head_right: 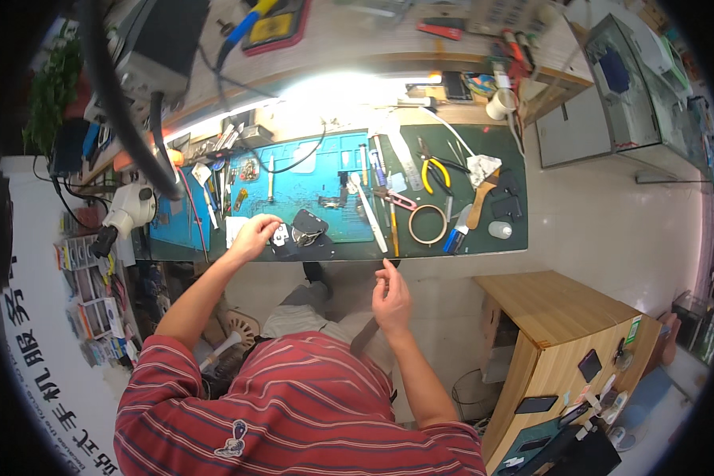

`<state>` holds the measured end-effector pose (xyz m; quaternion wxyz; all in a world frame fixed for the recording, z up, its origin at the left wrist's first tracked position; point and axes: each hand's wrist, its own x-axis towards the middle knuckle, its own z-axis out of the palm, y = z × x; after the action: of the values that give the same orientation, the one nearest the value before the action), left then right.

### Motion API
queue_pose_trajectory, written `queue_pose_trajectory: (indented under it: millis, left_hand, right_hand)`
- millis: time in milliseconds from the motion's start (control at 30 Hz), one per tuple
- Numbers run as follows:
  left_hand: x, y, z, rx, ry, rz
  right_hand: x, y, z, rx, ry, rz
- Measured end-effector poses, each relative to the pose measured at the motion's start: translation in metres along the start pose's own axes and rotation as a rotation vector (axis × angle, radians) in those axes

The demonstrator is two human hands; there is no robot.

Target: The person cleans the camera module of a smartphone with a cloth, then uses a hot air gun to heat the camera area. They apply adhesive with a small brush and reattach the camera module to the phone body.

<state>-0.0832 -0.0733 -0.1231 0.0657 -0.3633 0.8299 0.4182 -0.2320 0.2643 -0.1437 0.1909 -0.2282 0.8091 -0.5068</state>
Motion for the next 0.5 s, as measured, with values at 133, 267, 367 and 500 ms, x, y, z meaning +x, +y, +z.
queue_pose_trajectory:
  millis: [133,267,367,500]
  left_hand:
    - [0.006,-0.028,-0.011,-0.04,0.047,0.1]
    - [-0.014,-0.044,-0.02,0.027,0.444,0.295]
    - [-0.047,-0.075,-0.013,-0.041,0.683,0.421]
    - [-0.109,-0.162,0.038,0.031,0.555,0.631]
  right_hand:
    - [-0.028,0.006,0.036,-0.096,-0.103,0.005]
    - [-0.069,0.038,0.074,-0.206,-0.171,0.052]
    - [-0.1,0.099,0.104,-0.4,-0.358,0.097]
    - [-0.114,0.178,0.138,-0.718,-0.525,0.09]
